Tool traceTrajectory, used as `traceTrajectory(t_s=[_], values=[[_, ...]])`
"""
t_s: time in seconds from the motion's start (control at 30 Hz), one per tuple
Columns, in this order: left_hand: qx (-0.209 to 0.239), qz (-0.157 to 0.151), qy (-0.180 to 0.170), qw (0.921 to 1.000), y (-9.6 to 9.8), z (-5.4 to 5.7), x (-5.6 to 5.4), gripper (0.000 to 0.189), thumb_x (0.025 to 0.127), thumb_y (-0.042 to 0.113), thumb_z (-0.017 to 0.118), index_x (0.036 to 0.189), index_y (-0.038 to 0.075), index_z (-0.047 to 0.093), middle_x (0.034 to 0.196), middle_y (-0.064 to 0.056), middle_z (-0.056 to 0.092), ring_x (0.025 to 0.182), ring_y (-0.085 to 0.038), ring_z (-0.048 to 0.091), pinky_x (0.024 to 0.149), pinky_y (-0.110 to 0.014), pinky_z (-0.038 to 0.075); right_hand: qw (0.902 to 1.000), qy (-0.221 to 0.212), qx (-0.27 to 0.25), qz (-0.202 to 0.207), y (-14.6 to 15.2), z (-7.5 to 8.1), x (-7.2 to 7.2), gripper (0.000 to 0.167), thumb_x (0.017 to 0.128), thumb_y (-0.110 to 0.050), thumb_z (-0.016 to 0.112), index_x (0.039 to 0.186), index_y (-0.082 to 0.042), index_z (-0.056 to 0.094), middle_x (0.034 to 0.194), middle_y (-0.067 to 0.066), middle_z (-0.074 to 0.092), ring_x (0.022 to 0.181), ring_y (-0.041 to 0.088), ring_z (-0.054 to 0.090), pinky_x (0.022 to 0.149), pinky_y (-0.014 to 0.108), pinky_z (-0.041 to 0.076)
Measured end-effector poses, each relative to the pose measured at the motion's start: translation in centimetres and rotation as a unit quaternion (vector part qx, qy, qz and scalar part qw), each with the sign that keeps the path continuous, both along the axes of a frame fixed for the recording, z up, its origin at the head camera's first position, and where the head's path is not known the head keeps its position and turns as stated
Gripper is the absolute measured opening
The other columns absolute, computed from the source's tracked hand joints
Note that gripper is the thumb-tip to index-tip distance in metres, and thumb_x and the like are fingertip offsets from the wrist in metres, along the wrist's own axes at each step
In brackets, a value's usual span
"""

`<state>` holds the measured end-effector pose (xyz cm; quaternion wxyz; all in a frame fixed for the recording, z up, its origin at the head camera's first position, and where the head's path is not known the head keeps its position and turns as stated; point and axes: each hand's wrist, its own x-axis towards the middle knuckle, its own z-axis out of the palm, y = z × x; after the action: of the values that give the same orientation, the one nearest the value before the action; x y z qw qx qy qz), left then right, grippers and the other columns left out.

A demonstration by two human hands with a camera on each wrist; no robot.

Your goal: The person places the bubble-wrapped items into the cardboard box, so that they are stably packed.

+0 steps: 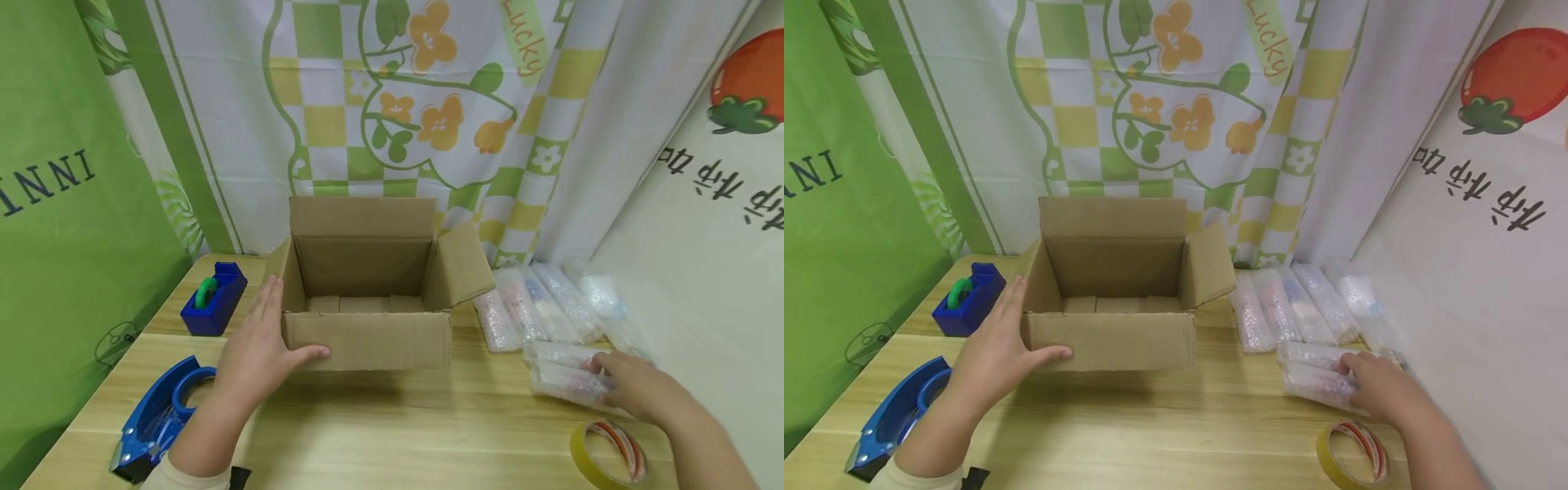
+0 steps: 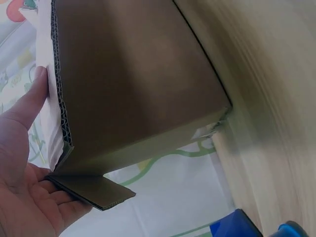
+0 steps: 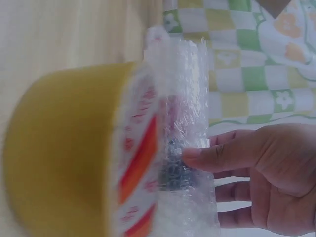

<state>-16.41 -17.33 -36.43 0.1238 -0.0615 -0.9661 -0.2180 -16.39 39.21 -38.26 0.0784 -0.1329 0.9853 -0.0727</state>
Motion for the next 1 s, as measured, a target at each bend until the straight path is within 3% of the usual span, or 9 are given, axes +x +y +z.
traceTrajectory(t_s=[0.1,0.23,0.47,0.6,0.7,1.0], values=[[0.001,0.0,0.002,1.0,0.0,-0.1,0.0,0.133,0.067,0.074,0.073,0.158,0.007,0.002,0.164,-0.018,0.011,0.146,-0.043,0.023,0.106,-0.065,0.036,0.9992,-0.026,-0.029,-0.005,-0.5,1.4,0.2,0.038,0.075,-0.023,0.081,0.107,-0.01,0.064,0.107,0.013,0.066,0.096,0.037,0.063,0.077,0.055,0.053],[0.001,-0.004,-0.001,1.0,0.0,-0.2,-0.1,0.133,0.068,0.073,0.072,0.158,0.008,0.001,0.165,-0.017,0.009,0.147,-0.042,0.022,0.105,-0.064,0.037,0.9971,-0.027,-0.071,0.001,-1.4,3.7,0.3,0.044,0.083,-0.03,0.076,0.118,-0.007,0.061,0.114,0.012,0.064,0.102,0.034,0.061,0.078,0.05,0.053],[0.004,-0.002,0.0,1.0,-0.1,-0.3,0.0,0.133,0.068,0.074,0.072,0.158,0.007,0.001,0.165,-0.016,0.009,0.147,-0.042,0.021,0.106,-0.064,0.036,0.9925,0.078,-0.086,0.037,-3.3,8.7,-0.2,0.042,0.093,-0.033,0.068,0.124,-0.007,0.059,0.12,0.011,0.063,0.106,0.028,0.058,0.08,0.043,0.051],[0.005,-0.003,0.005,1.0,-0.2,-0.2,0.0,0.132,0.068,0.072,0.073,0.158,0.007,0.002,0.165,-0.017,0.009,0.147,-0.042,0.021,0.106,-0.064,0.037,0.9851,0.132,-0.099,0.048,-4.7,11.0,-1.1,0.038,0.094,-0.027,0.067,0.124,-0.004,0.058,0.123,0.015,0.062,0.109,0.031,0.055,0.081,0.048,0.048],[0.006,-0.004,0.01,0.9999,-0.2,-0.3,0.1,0.132,0.069,0.071,0.074,0.158,0.006,0.002,0.164,-0.017,0.01,0.147,-0.041,0.021,0.105,-0.064,0.038,0.9761,0.172,-0.118,0.061,-6.0,12.3,-1.9,0.038,0.093,-0.022,0.069,0.124,-0.004,0.06,0.123,0.016,0.062,0.11,0.034,0.054,0.083,0.052,0.045],[0.007,-0.005,0.013,0.9999,0.0,-0.3,0.1,0.131,0.069,0.069,0.075,0.158,0.005,0.003,0.164,-0.018,0.009,0.148,-0.04,0.02,0.106,-0.062,0.037,0.9498,0.262,-0.15,0.084,-10.3,14.6,-3.8,0.036,0.088,-0.02,0.075,0.121,-0.01,0.064,0.121,0.011,0.062,0.112,0.03,0.053,0.085,0.048,0.042]])
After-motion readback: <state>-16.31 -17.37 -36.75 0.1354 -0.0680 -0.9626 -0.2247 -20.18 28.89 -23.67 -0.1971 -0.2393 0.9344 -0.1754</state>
